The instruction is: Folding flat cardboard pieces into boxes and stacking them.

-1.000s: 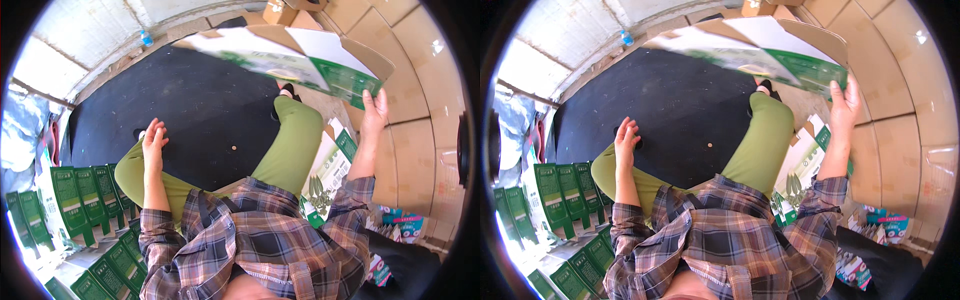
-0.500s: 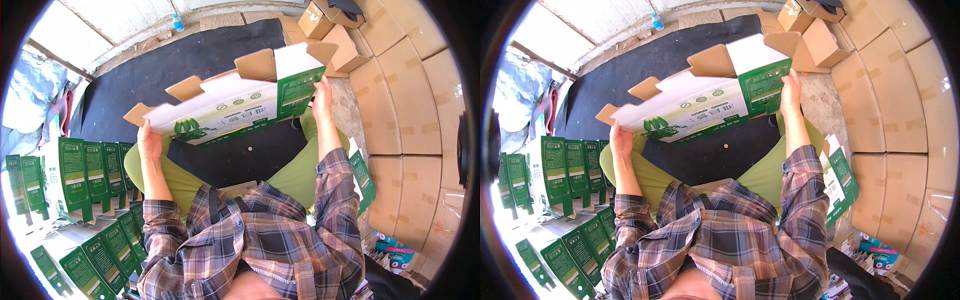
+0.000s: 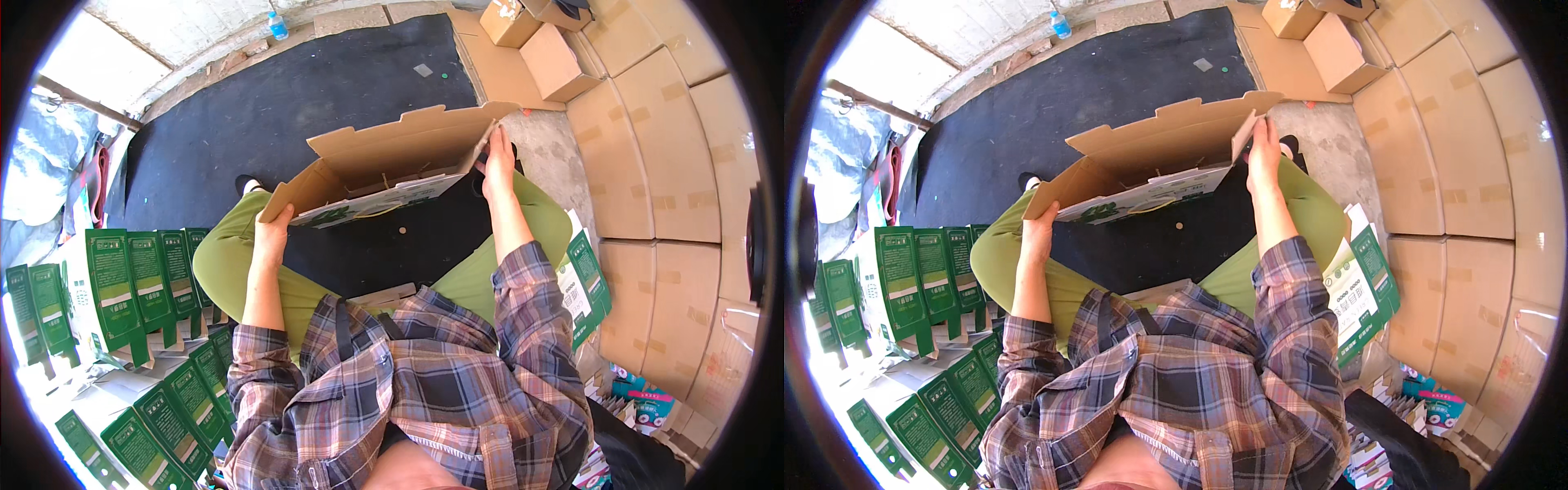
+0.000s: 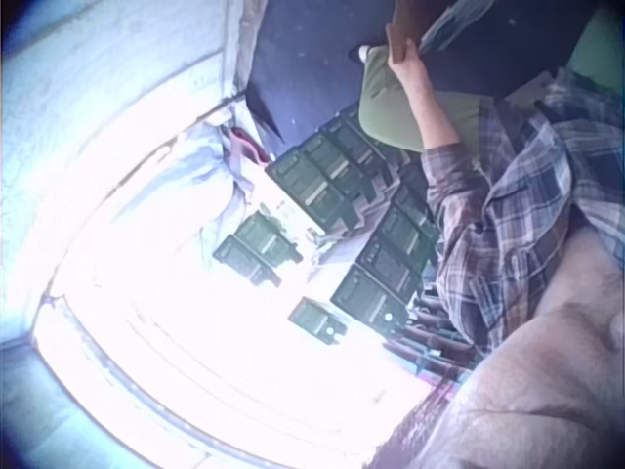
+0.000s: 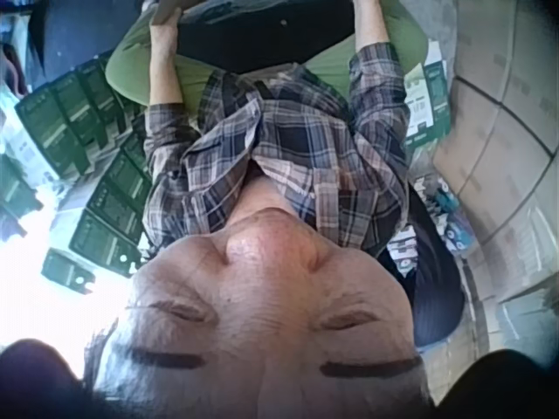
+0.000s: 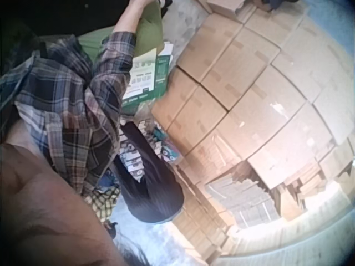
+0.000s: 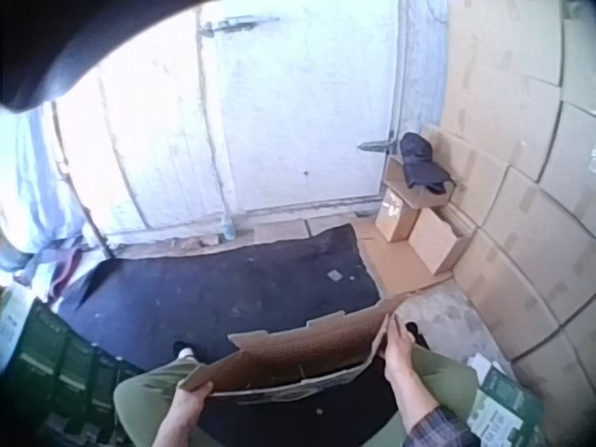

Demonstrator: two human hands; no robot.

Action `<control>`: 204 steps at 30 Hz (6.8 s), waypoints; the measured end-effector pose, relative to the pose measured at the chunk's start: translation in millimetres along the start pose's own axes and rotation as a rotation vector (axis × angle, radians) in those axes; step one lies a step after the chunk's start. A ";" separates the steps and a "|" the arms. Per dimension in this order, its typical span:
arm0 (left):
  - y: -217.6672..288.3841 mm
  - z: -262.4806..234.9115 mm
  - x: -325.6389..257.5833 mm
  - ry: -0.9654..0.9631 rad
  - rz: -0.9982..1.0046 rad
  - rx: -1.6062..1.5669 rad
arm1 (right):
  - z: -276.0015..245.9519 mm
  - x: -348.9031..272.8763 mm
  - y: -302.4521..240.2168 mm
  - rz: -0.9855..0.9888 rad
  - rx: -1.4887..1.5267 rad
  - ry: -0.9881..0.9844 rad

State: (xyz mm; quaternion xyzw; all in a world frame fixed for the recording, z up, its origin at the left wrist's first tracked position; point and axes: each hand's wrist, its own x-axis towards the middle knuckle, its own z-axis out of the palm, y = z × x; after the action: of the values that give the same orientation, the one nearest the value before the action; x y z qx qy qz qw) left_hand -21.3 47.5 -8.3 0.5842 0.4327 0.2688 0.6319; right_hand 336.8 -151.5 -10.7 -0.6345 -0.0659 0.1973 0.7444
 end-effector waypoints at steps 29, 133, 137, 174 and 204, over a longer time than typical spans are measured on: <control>40.3 -20.2 4.8 0.574 0.357 -0.129 | -7.2 -80.3 5.5 0.087 -0.358 -0.150; -9.6 -18.2 38.3 0.092 -0.286 -0.344 | -22.6 -32.8 0.3 0.356 -0.220 -0.181; -23.0 -15.8 36.5 0.007 -0.506 -0.181 | -28.5 -32.5 18.8 0.446 -0.259 -0.249; -24.1 19.3 41.8 0.074 0.393 0.995 | -10.6 -44.2 32.5 -0.438 -1.009 -0.396; -19.6 46.2 20.1 -0.304 0.682 1.412 | 32.8 -80.1 40.7 -0.498 -1.632 -0.751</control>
State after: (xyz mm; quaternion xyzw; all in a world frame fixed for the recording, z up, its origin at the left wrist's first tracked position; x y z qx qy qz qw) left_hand 24.8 37.7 -34.7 0.9768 0.2073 0.0271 0.0474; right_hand 243.6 -146.9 -31.9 -0.8236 -0.5547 0.1170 0.0190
